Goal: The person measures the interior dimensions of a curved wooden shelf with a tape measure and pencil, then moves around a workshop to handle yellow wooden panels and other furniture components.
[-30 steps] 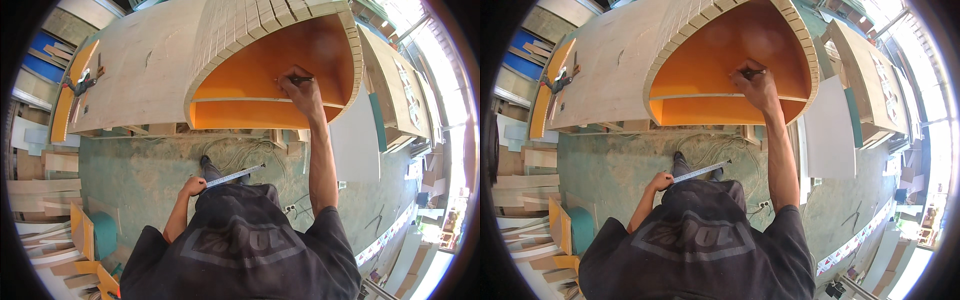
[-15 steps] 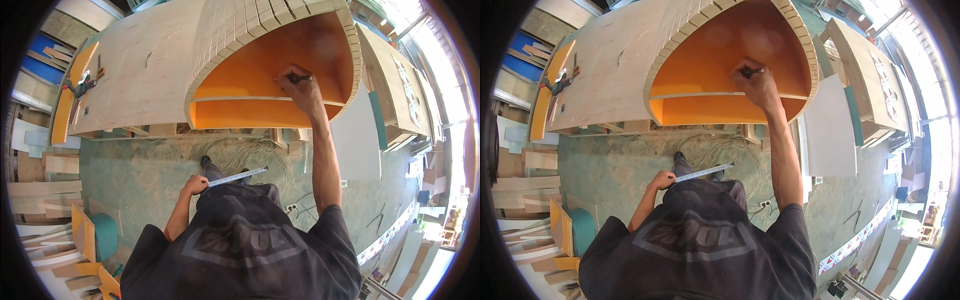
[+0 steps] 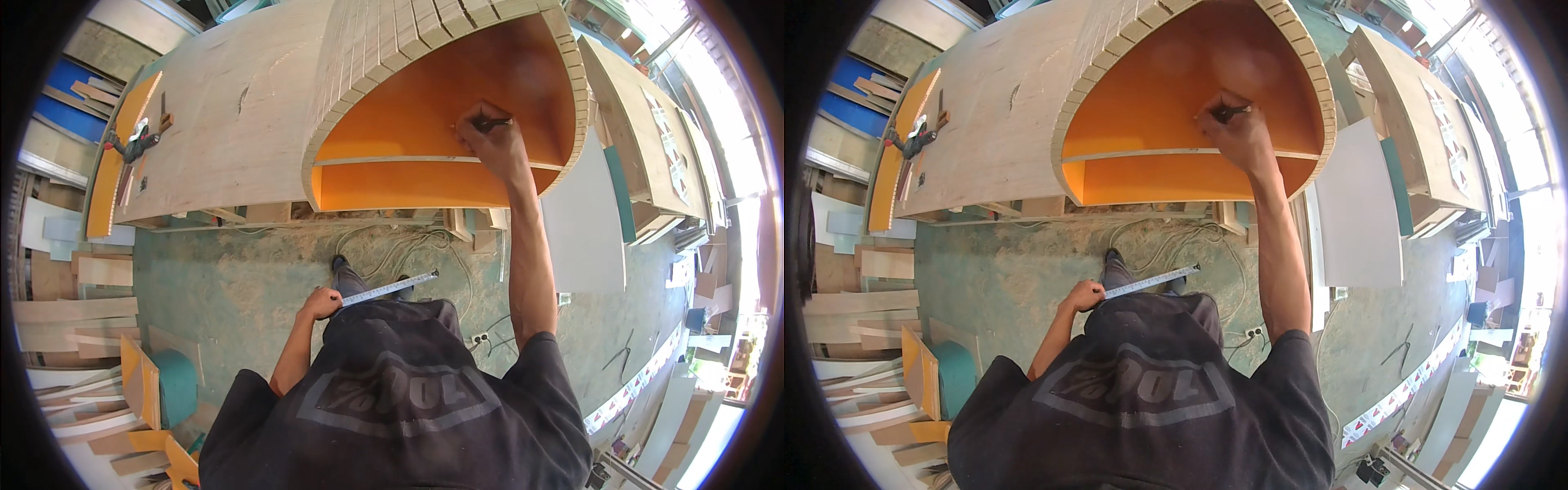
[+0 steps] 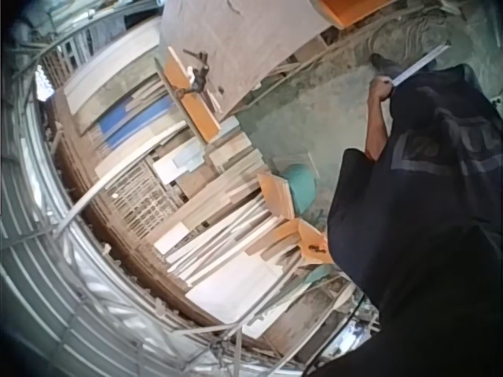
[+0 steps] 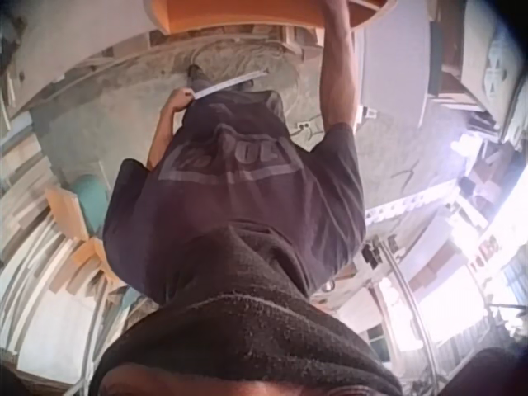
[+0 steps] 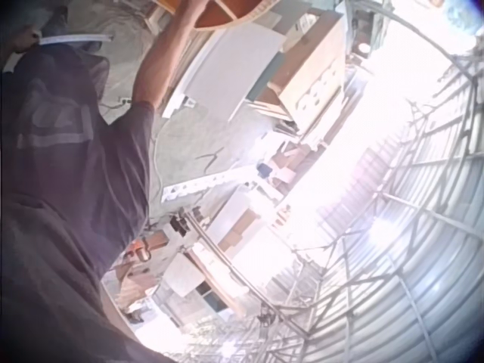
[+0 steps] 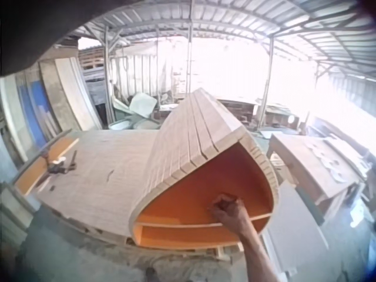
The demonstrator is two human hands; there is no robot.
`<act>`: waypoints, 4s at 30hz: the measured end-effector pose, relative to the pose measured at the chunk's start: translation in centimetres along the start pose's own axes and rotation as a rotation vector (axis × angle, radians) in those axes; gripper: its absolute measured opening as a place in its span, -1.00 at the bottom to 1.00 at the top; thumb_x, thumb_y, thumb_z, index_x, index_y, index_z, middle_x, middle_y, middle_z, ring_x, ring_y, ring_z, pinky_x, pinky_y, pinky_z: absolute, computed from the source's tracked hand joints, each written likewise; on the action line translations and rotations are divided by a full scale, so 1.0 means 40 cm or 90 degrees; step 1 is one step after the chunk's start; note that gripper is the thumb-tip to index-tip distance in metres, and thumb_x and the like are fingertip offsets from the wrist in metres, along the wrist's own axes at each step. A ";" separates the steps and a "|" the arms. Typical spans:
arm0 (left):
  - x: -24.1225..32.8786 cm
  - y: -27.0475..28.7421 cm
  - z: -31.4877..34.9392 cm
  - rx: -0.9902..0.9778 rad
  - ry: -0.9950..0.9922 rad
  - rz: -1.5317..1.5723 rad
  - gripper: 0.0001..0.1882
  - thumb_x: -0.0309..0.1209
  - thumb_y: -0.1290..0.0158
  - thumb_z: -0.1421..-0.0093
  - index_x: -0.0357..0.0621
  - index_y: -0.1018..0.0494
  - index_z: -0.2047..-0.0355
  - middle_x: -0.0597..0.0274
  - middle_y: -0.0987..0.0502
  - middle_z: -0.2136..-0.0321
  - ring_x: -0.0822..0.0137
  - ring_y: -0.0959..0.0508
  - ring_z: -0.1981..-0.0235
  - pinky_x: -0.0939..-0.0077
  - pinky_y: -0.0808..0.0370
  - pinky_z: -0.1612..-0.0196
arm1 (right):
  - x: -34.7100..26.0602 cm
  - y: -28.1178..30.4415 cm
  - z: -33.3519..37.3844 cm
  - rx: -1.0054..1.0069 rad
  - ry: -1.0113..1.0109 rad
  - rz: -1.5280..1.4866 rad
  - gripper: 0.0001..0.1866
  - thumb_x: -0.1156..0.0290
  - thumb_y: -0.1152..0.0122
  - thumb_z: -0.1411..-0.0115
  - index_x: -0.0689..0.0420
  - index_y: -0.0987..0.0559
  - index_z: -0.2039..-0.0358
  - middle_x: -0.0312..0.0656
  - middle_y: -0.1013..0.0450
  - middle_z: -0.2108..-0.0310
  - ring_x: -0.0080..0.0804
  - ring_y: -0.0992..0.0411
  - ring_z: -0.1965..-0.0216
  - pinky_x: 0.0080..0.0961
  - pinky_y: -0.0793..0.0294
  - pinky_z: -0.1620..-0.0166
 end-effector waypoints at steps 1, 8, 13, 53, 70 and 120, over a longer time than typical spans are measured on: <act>0.001 -0.001 -0.001 -0.005 -0.001 0.002 -0.75 -0.23 -0.10 -0.03 0.00 -0.67 0.34 0.05 -0.66 0.31 0.04 -0.63 0.21 0.22 -0.52 0.09 | 0.001 0.000 -0.001 0.007 0.014 0.023 -0.91 0.51 -0.19 -0.19 0.21 -0.53 0.46 -0.29 -0.50 0.54 -0.69 -0.38 0.51 -0.67 -0.36 0.43; 0.002 -0.011 -0.014 -0.018 0.007 -0.007 -0.76 -0.22 -0.10 -0.03 0.02 -0.66 0.34 0.06 -0.66 0.31 0.03 -0.63 0.21 0.21 -0.52 0.09 | 0.008 0.002 -0.001 0.010 0.020 0.060 -0.93 0.52 -0.22 -0.16 0.23 -0.57 0.45 -0.34 -0.49 0.55 -0.69 -0.39 0.48 -0.64 -0.38 0.39; 0.015 -0.007 -0.024 -0.016 -0.022 -0.026 -0.76 -0.21 -0.09 -0.04 0.02 -0.66 0.35 0.05 -0.66 0.30 0.02 -0.63 0.20 0.21 -0.53 0.08 | 0.008 0.003 0.003 0.026 0.011 0.067 -0.92 0.51 -0.23 -0.12 0.23 -0.57 0.47 -0.39 -0.44 0.57 -0.71 -0.35 0.49 -0.63 -0.35 0.40; 0.259 0.257 -0.077 0.168 -0.100 -0.086 -0.73 -0.23 -0.11 -0.17 -0.06 -0.65 0.21 0.02 -0.65 0.28 -0.01 -0.63 0.26 0.17 -0.53 0.19 | 0.607 -0.142 0.592 0.184 -0.559 -0.384 -0.72 0.27 -0.17 -0.34 0.26 -0.56 0.15 -0.27 -0.43 0.39 -0.69 -0.14 0.69 -0.65 -0.12 0.65; 0.132 0.436 -0.119 0.234 -0.160 -0.087 -0.69 -0.17 -0.13 -0.23 -0.20 -0.55 0.32 0.00 -0.54 0.51 0.07 -0.55 0.44 0.27 -0.44 0.32 | 0.843 0.125 0.541 0.595 -0.373 -0.575 -0.87 0.34 -0.22 -0.31 0.12 -0.60 0.28 -0.33 -0.45 0.39 -0.69 -0.09 0.74 -0.68 -0.07 0.70; 0.082 0.493 -0.113 0.296 -0.083 -0.103 -0.65 -0.16 -0.15 -0.24 -0.27 -0.59 0.29 0.00 -0.62 0.40 0.07 -0.59 0.37 0.27 -0.47 0.26 | 0.896 0.195 0.521 0.595 -0.368 -0.579 -0.93 0.41 -0.15 -0.30 0.09 -0.53 0.34 -0.29 -0.48 0.42 -0.70 -0.05 0.73 -0.66 -0.03 0.69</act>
Point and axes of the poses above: each hand's wrist, its own z-axis away from the middle knuckle, its own y-axis out of the back of the hand, x = y × z, the point moved 5 cm from there along -z, towards the middle knuckle
